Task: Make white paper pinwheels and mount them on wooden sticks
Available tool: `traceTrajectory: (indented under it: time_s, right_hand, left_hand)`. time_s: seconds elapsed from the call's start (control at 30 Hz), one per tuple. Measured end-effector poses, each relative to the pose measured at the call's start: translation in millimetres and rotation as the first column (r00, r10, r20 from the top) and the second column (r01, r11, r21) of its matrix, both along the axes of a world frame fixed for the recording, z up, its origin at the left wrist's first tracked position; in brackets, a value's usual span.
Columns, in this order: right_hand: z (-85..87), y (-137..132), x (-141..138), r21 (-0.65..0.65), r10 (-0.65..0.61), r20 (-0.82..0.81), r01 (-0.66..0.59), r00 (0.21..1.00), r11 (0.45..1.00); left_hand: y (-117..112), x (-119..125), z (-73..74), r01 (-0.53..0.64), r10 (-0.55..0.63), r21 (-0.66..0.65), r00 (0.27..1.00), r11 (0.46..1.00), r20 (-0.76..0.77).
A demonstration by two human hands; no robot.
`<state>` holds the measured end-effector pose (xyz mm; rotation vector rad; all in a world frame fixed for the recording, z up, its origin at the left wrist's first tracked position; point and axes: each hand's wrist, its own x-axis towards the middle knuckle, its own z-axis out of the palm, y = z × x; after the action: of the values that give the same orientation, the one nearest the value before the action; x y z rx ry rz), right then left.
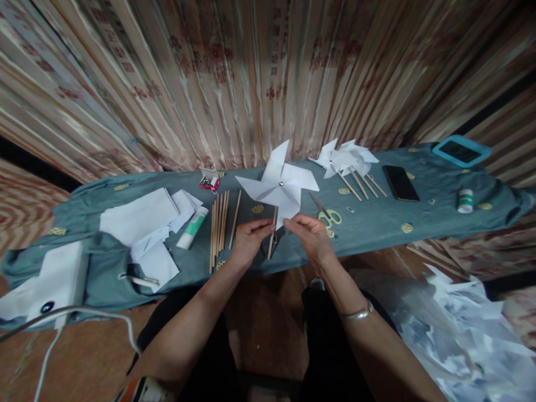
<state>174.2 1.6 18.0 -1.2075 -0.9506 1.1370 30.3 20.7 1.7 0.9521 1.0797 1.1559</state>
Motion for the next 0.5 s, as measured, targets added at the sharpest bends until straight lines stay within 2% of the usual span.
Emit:
traceTrajectory:
  time_s: [0.13,0.2,0.27,0.33,0.4,0.5]
  right_hand:
    - [-2.7,0.9,-2.7,0.037,0.061,0.057,-0.063,0.997,0.997]
    - [-2.8,-0.4,-2.4,0.095,0.061,0.207,-0.082,0.976,0.992]
    - [-1.8,-3.5,-1.5,0.163,0.015,0.439,-0.096,0.899,0.982]
    - [-0.4,-7.4,-0.6,0.208,-0.039,0.632,-0.121,0.774,0.971]
    - [0.4,-11.2,0.0,0.211,-0.045,0.730,-0.163,0.682,0.964]
    - [-0.4,-14.4,0.0,0.188,0.008,0.757,-0.230,0.654,0.955]
  left_hand:
    - [-1.0,2.9,0.6,0.042,-0.042,0.008,0.999,0.999,0.019]
    - [-1.4,3.7,1.2,0.055,-0.055,0.021,0.998,0.998,0.004]
    - [-1.2,3.6,2.0,0.058,-0.057,0.026,0.998,0.998,-0.005]
    - [-0.5,2.8,3.1,0.055,-0.055,0.020,0.998,0.998,0.007]
    - [0.6,1.8,4.4,0.049,-0.049,0.007,0.999,0.999,0.023]
    - [2.4,1.2,6.8,0.019,-0.019,-0.011,0.998,1.000,0.060]
